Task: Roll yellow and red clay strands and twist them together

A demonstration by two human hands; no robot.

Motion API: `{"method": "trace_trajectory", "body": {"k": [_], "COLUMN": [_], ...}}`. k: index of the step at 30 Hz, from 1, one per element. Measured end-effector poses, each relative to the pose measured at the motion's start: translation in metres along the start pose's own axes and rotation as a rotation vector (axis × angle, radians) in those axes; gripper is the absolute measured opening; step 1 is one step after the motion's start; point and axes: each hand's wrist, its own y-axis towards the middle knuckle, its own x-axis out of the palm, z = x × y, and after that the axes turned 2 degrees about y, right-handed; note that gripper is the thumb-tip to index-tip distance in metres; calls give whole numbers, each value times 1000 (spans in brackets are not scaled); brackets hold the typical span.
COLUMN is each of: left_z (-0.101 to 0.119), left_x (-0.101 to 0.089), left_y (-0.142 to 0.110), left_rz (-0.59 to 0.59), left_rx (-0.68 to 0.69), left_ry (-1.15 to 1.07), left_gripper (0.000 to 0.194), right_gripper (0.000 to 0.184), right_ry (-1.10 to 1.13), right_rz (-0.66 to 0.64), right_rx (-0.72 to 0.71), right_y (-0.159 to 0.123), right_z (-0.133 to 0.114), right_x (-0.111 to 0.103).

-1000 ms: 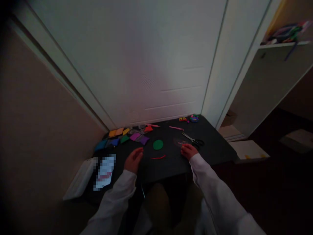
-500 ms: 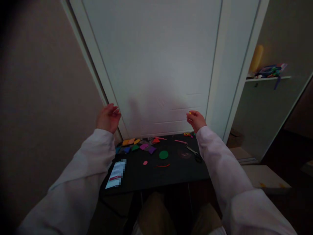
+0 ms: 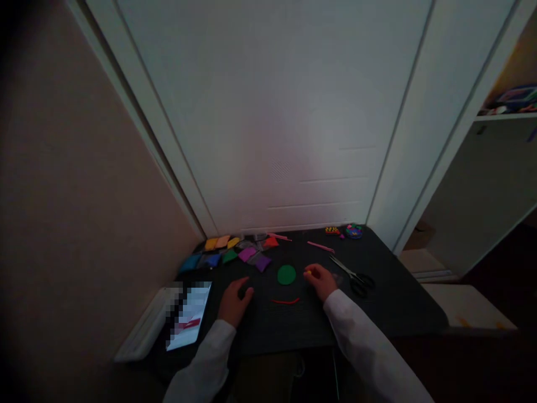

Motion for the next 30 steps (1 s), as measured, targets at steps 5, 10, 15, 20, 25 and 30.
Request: {"method": "trace_trajectory", "body": {"k": [5,10,15,20,25,30], "left_z": [-4,-5,-8,-7,-7,-9], "left_x": [9,10,13,15,15,16], "left_y": [-8,-7,-4,-4,-4,-4], "left_rz": [-26,-33,-49,-33,-20,-11], "left_rx": [1,54,47,37,5,19], "left_ry": [58,89,100,86,75,58], "left_gripper": [47,40,37,35,35,36], "right_gripper": [39,39,36,36,31,23], "right_ry": [-15,33,222,361,461,543], "right_rz": [77,99,136,143,49,-12], "right_rx": [53,39,64,101,167,202], "right_y": [0,-2,0,4,3,3], "right_z": [15,10,14,20,16,13], "right_x": [0,-2,-8,-14,-18,-22]}}
